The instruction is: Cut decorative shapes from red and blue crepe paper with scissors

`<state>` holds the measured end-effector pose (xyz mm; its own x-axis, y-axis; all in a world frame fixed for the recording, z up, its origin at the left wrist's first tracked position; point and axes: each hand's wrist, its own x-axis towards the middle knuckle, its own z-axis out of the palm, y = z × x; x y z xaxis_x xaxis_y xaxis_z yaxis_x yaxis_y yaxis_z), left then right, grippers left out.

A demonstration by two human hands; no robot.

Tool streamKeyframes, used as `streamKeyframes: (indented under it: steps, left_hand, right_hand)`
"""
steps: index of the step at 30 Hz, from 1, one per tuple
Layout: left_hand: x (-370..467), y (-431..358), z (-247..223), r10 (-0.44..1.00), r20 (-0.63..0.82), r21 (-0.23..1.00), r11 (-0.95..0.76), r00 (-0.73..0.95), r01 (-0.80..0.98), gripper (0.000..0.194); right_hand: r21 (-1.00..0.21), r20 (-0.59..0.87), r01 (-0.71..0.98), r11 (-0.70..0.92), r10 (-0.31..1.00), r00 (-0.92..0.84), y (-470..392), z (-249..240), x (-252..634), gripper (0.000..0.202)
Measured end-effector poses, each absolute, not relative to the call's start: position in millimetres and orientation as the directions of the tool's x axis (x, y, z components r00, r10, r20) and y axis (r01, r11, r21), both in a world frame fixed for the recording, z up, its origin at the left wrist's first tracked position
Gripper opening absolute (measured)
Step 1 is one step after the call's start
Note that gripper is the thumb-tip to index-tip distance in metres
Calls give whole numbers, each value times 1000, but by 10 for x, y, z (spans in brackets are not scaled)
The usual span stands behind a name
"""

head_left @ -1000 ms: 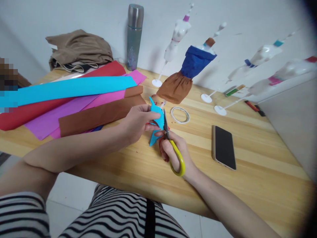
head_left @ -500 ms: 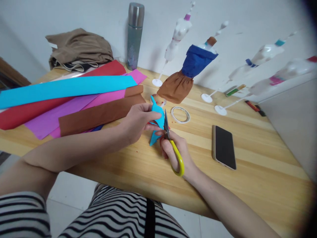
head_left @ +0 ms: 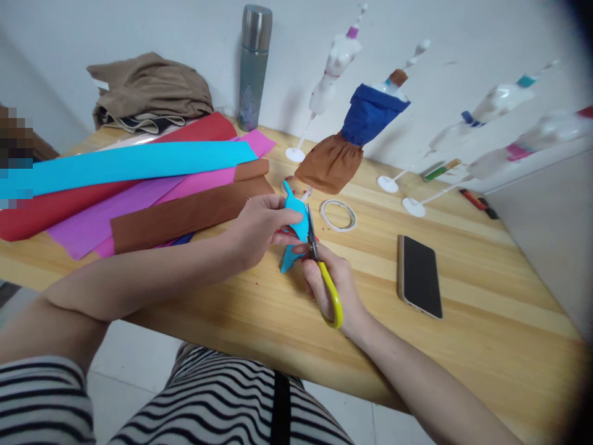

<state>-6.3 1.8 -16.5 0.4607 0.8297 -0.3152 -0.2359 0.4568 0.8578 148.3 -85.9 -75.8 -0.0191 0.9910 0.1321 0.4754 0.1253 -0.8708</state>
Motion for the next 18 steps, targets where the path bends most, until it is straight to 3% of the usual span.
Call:
streamKeyframes:
  steps: [18]
  left_hand:
    - [-63,43,-151,822,-345,846,481,453,-230,21]
  right_hand:
    - [-905,133,409,116,991,13,-869,-863,1496,34]
